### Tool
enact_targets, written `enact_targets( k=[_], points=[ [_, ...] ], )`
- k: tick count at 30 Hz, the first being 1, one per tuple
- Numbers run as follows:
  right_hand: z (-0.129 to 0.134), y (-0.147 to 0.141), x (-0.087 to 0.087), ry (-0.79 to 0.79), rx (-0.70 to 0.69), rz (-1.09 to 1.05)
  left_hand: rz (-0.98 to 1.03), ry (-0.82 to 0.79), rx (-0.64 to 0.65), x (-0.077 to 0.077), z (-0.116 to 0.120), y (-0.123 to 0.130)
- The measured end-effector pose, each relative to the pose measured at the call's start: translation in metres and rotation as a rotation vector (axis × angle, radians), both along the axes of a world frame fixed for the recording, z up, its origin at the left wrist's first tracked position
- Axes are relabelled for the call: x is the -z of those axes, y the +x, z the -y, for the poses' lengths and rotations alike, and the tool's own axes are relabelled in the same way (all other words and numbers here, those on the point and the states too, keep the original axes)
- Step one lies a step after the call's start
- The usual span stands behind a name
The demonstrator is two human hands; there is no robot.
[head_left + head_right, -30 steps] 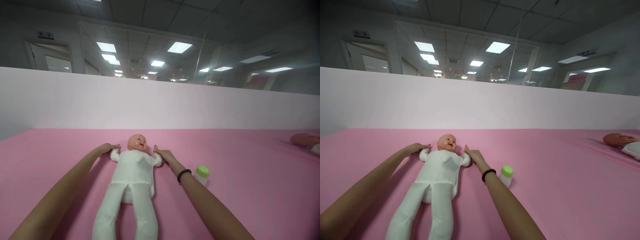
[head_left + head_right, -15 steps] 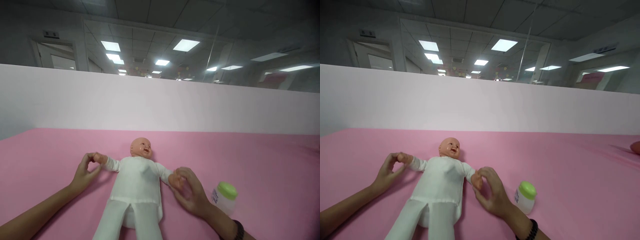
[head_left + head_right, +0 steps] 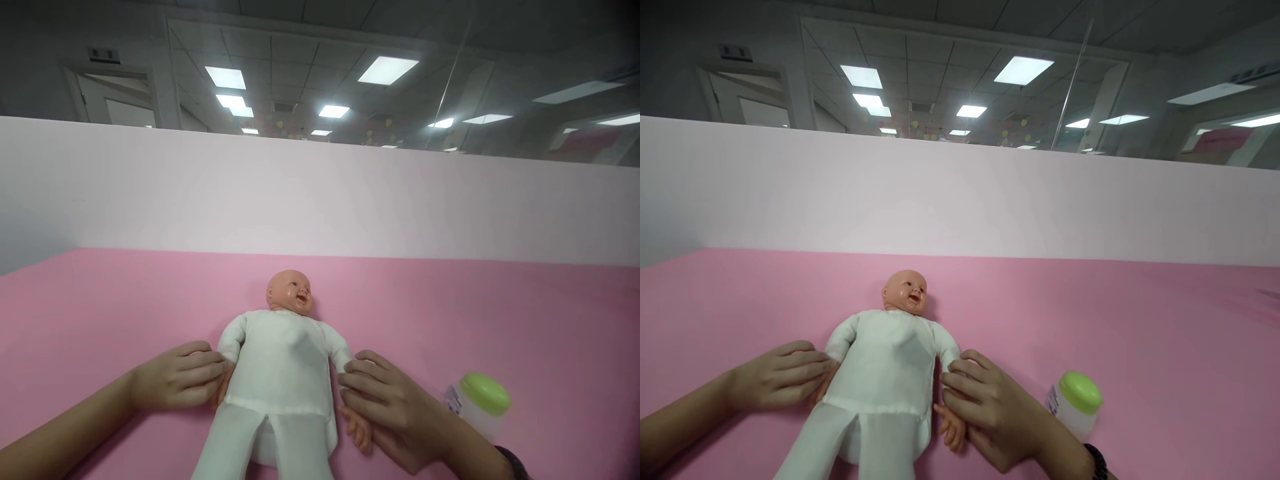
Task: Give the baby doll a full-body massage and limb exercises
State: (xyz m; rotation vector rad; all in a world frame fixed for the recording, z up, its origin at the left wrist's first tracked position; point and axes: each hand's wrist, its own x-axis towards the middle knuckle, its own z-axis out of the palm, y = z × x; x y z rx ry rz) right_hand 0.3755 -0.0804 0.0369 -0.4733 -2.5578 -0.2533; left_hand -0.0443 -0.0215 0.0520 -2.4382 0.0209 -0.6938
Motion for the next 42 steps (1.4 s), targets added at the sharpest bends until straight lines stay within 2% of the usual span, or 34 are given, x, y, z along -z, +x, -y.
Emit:
enact_targets(
  k=[10,13,16,18,20,22,24,26,28,32,36,39,42],
  points=[
    [0.000,-0.005,-0.003,0.025,-0.051,-0.023,-0.011,0.014,0.020,0.002,0.000,0.004],
    [-0.001,-0.003,0.005,0.053,-0.014,-0.210,0.110,-0.112,0.007,0.010,-0.002,0.000],
    [-0.011,-0.006,0.010,-0.052,0.185,-0.570,0.347,-0.352,-0.088,0.015,-0.010,0.001],
    [-0.024,-0.013,0.005,-0.225,0.398,-0.781,0.573,-0.537,-0.202,0.011,-0.021,0.009],
    [-0.043,-0.022,-0.006,-0.449,0.598,-0.908,0.762,-0.757,-0.369,0.000,-0.037,0.024],
    [-0.067,-0.031,-0.018,-0.670,0.772,-0.927,0.838,-1.008,-0.563,-0.013,-0.057,0.041],
    [-0.092,-0.038,-0.025,-0.818,0.937,-0.833,0.811,-1.205,-0.739,-0.022,-0.080,0.055],
    [-0.113,-0.042,-0.024,-0.895,1.048,-0.733,0.728,-1.316,-0.898,-0.026,-0.103,0.063],
    [-0.128,-0.046,-0.018,-0.928,1.105,-0.657,0.630,-1.397,-0.988,-0.024,-0.122,0.064],
    [-0.140,-0.053,-0.002,-0.884,1.145,-0.557,0.517,-1.498,-1.053,-0.015,-0.145,0.060],
    [-0.137,-0.057,-0.002,-0.859,1.123,-0.575,0.521,-1.485,-1.142,-0.014,-0.142,0.061],
    [-0.126,-0.054,-0.015,-0.914,0.973,-0.776,0.591,-1.461,-1.051,-0.023,-0.124,0.063],
    [-0.102,-0.045,-0.036,-0.908,0.750,-0.956,0.702,-1.263,-0.948,-0.031,-0.093,0.058]
  ],
)
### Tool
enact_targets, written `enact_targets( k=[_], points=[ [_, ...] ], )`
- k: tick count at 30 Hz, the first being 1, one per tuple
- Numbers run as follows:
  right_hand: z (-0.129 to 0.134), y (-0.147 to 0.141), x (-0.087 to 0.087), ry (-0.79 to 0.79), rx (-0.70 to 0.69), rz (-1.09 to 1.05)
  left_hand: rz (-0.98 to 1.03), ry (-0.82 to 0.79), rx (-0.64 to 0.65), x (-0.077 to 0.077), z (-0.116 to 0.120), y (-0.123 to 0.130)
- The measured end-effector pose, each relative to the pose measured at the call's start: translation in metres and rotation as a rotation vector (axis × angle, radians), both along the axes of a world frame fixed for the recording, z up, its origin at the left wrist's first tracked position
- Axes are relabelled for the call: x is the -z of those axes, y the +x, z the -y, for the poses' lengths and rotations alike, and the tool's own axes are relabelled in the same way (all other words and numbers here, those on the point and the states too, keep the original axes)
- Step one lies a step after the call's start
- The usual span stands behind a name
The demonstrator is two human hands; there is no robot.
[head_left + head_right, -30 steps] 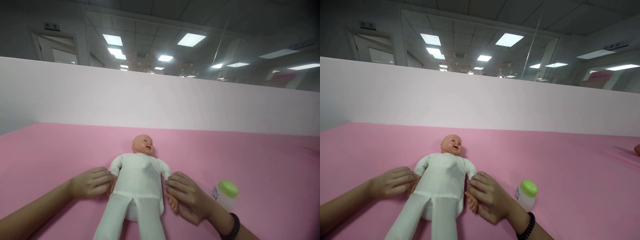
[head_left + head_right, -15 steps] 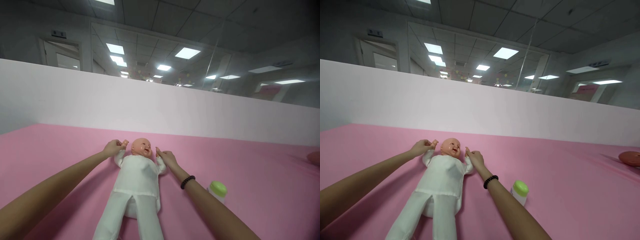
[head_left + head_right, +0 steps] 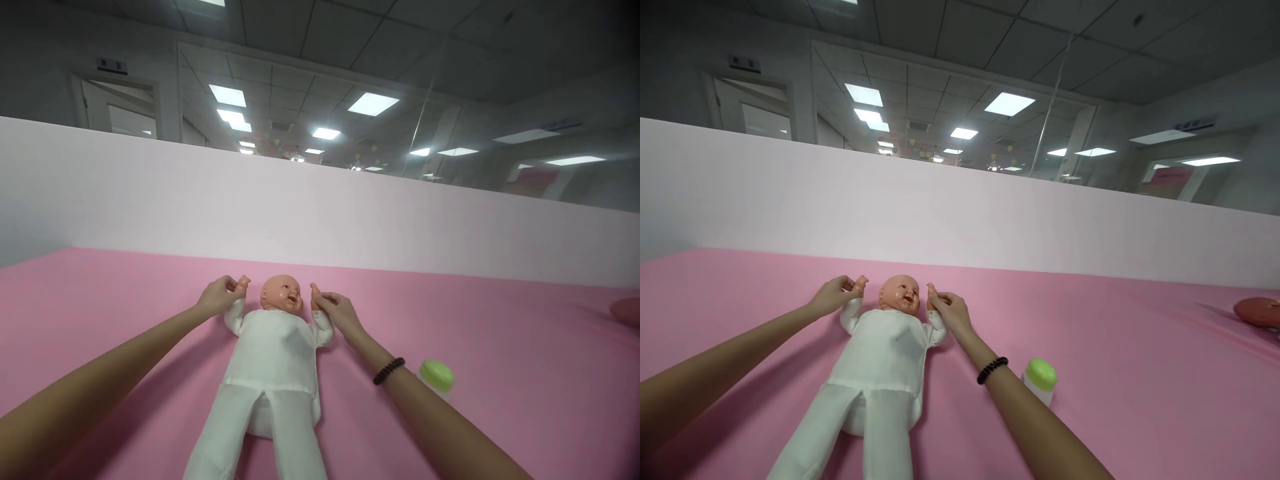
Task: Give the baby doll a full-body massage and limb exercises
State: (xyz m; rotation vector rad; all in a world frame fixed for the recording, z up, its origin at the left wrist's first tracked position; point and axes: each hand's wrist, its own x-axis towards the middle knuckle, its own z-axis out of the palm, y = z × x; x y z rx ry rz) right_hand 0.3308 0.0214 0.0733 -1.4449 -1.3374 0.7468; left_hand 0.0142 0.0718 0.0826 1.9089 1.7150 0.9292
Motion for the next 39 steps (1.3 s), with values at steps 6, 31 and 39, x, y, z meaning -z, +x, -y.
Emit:
enact_targets(
  k=[6,31,39],
  points=[
    [0.078,0.028,-0.022,0.381,-0.251,0.307,-0.437,0.831,0.445,0.011,0.065,-0.033],
    [-0.012,0.004,-0.015,-0.092,0.125,0.130,0.076,-0.021,0.004,-0.003,-0.008,0.002],
    [-0.033,0.002,0.022,-0.275,0.085,0.225,-0.096,-0.303,-0.013,0.024,-0.053,0.002]
  ],
)
